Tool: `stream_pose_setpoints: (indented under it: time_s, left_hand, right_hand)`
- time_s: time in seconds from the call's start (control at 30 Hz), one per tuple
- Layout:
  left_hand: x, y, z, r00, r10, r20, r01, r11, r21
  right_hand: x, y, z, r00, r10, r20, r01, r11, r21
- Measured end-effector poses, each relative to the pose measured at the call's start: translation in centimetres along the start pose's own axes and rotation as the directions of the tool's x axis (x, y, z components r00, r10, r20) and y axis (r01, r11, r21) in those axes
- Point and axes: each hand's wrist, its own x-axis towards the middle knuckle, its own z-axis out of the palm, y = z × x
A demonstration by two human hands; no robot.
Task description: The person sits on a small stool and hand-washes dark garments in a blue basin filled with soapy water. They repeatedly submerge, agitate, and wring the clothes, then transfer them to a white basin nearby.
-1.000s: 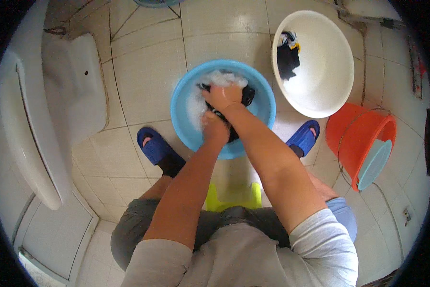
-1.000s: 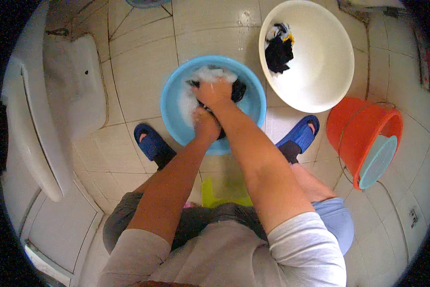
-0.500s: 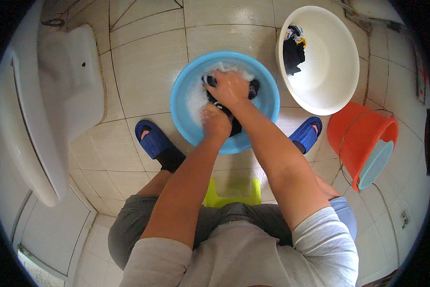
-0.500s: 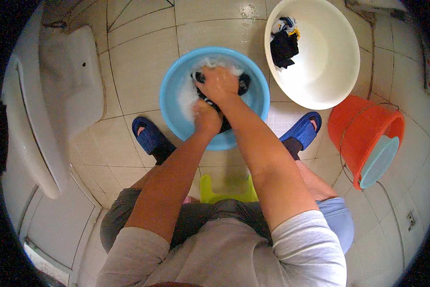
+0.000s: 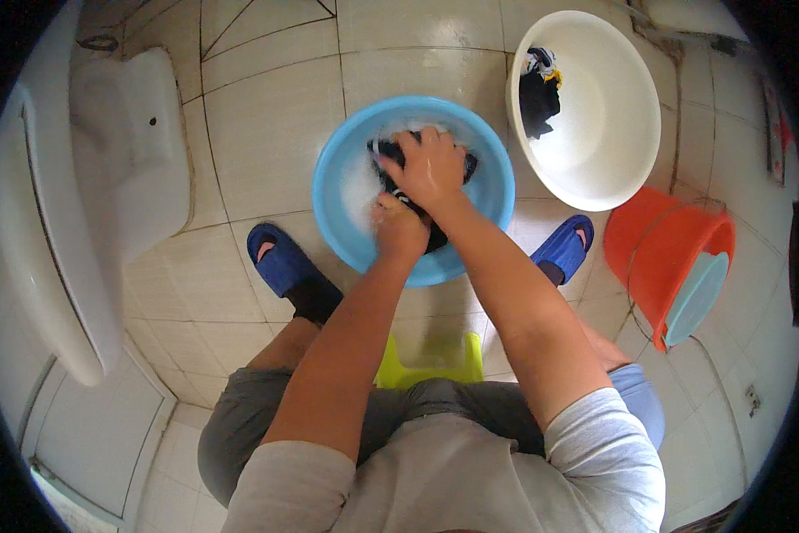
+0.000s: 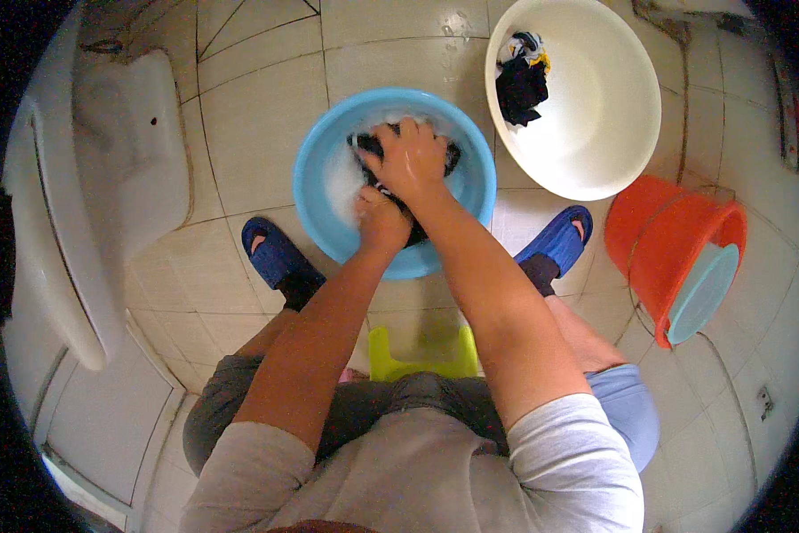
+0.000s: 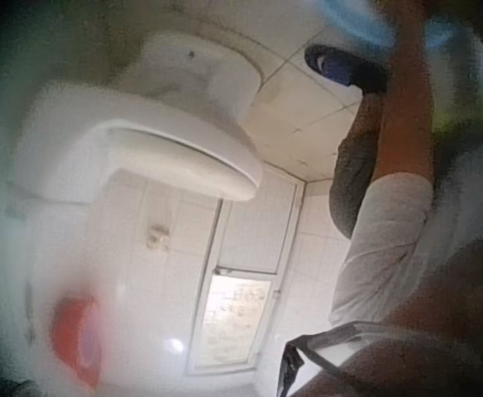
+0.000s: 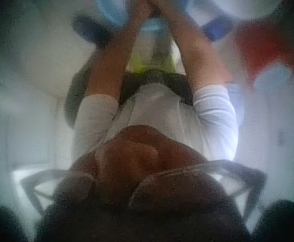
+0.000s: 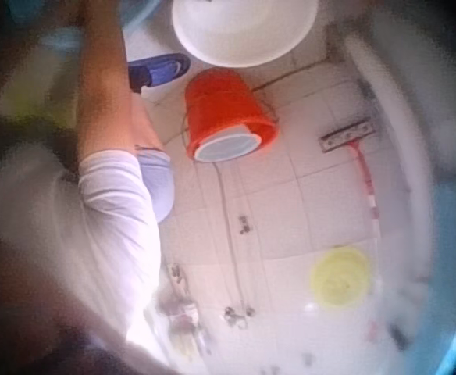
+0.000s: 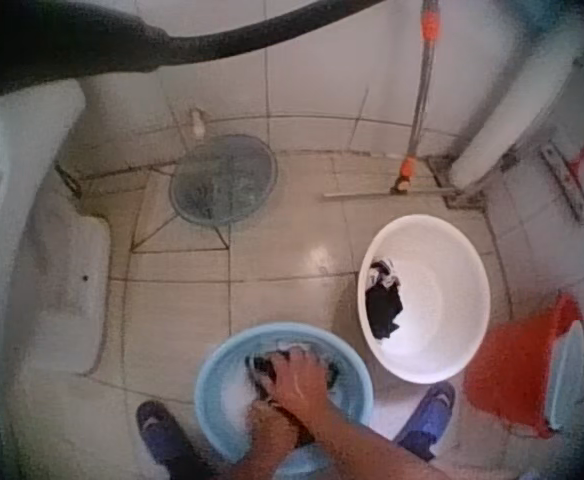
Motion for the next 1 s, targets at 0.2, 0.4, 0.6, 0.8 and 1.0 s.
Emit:
stream_pose_setpoints:
  time_s: [0.2, 0.4, 0.6, 0.8, 1.0]
  left_hand:
    - [-0.7, 2.1, -3.8, 1.0, -0.012, 0.021, 0.016, 0.972, -0.236]
    - [-0.3, 2.8, -9.4, 0.664, 0.029, 0.748, 0.704, 0.315, -0.637]
    - [-3.2, 5.1, -13.9, 0.529, -0.133, 0.838, 0.782, 0.46, -0.421]
    - [-2.9, 3.1, -11.7, 0.631, 0.143, 0.762, 0.444, 0.739, -0.506]
    - [-2.2, 2.7, -8.3, 0.944, 0.106, 0.312, -0.119, 0.993, 0.022]
  right_hand:
    - [0.3, 0.8, -3.1, 0.955, 0.295, -0.013, -0.243, 0.81, 0.534]
    - [-6.1, 4.8, -6.3, 0.887, 0.389, 0.248, -0.308, 0.1, 0.946]
    - [-8.1, 4.9, -5.5, 0.844, 0.1, 0.527, -0.37, -0.601, 0.708]
    - [-7.2, 5.0, -3.5, 0.925, 0.369, -0.089, -0.097, 0.456, 0.885]
    - [-9.2, 1.5, -4.0, 0.966, -0.052, -0.252, 0.07, 0.995, 0.064]
